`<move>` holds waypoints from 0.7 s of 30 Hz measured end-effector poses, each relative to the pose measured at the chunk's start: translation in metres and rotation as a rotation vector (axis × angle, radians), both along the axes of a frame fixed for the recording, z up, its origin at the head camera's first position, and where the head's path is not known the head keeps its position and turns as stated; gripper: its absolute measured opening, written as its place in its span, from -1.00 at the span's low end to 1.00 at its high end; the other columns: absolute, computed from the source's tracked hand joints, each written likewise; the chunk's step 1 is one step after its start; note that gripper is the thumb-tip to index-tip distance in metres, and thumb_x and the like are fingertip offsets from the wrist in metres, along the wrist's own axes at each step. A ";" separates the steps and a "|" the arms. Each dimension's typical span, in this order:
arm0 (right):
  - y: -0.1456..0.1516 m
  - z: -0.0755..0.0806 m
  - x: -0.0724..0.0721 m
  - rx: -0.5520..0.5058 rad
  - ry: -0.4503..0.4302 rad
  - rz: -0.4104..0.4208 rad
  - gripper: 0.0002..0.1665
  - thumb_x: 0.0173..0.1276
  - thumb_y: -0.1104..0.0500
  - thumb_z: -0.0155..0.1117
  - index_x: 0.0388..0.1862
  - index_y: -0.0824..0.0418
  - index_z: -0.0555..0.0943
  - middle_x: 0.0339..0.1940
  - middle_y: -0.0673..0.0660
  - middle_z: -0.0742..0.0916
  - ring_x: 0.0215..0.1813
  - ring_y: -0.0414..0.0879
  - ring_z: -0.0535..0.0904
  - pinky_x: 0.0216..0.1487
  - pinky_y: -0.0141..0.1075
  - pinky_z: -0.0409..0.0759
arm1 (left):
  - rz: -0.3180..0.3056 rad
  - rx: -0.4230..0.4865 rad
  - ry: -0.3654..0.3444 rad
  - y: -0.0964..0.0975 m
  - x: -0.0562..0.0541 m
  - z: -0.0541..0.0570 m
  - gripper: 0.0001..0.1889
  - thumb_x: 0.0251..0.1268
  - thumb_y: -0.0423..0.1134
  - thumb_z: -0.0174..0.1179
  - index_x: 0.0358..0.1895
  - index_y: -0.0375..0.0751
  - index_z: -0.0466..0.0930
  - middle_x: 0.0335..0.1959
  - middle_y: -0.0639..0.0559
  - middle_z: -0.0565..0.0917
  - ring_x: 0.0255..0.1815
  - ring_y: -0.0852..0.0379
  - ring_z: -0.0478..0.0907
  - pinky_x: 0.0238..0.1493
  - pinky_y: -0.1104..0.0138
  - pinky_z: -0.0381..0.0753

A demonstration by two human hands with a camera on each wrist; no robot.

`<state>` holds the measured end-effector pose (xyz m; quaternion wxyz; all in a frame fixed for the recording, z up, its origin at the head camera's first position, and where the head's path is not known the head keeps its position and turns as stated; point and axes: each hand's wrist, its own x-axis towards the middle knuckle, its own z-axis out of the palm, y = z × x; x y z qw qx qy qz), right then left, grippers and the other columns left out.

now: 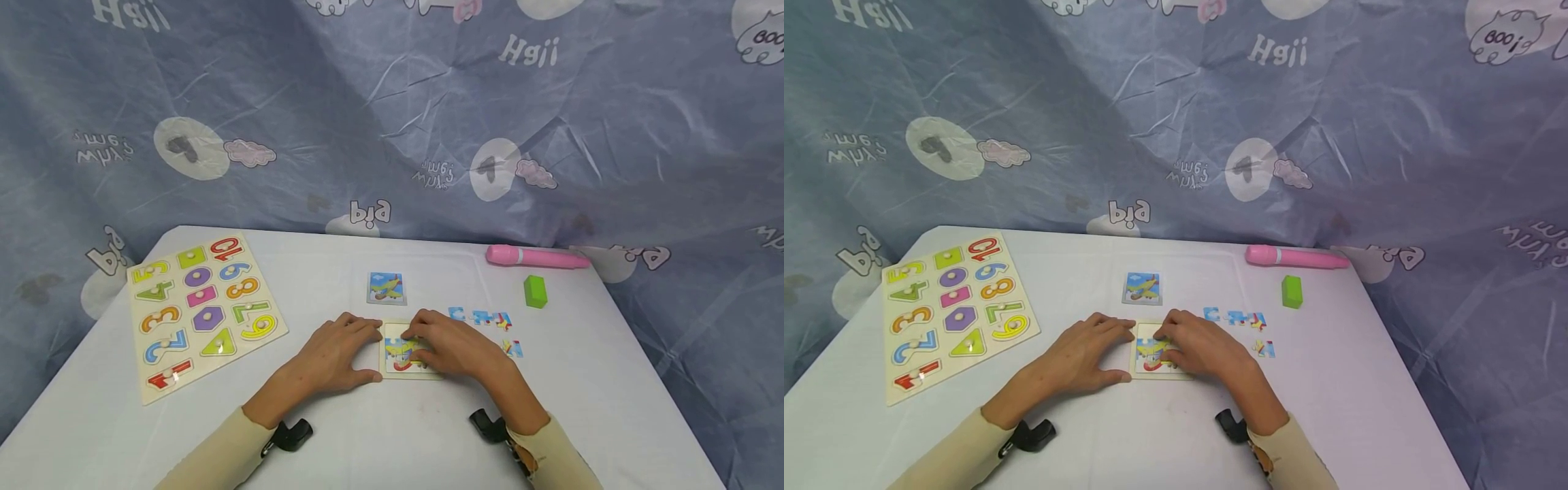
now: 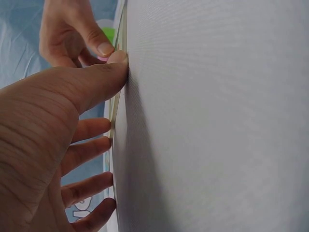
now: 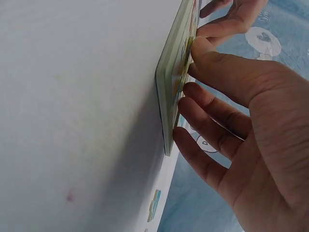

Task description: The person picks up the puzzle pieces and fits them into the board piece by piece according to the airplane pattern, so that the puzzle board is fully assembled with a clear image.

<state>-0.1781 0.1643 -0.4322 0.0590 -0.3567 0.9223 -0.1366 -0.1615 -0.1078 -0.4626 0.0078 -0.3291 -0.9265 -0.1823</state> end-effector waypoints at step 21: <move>-0.003 -0.001 0.003 0.003 -0.012 -0.037 -0.76 0.44 0.10 0.55 0.04 0.03 0.79 0.10 -0.04 0.67 0.05 -0.16 0.63 0.12 -0.18 0.68 | -0.007 0.007 0.008 0.000 0.000 0.001 -0.33 0.22 0.24 0.55 0.30 0.00 0.66 0.50 0.07 0.58 0.39 -0.01 0.49 0.23 0.01 0.59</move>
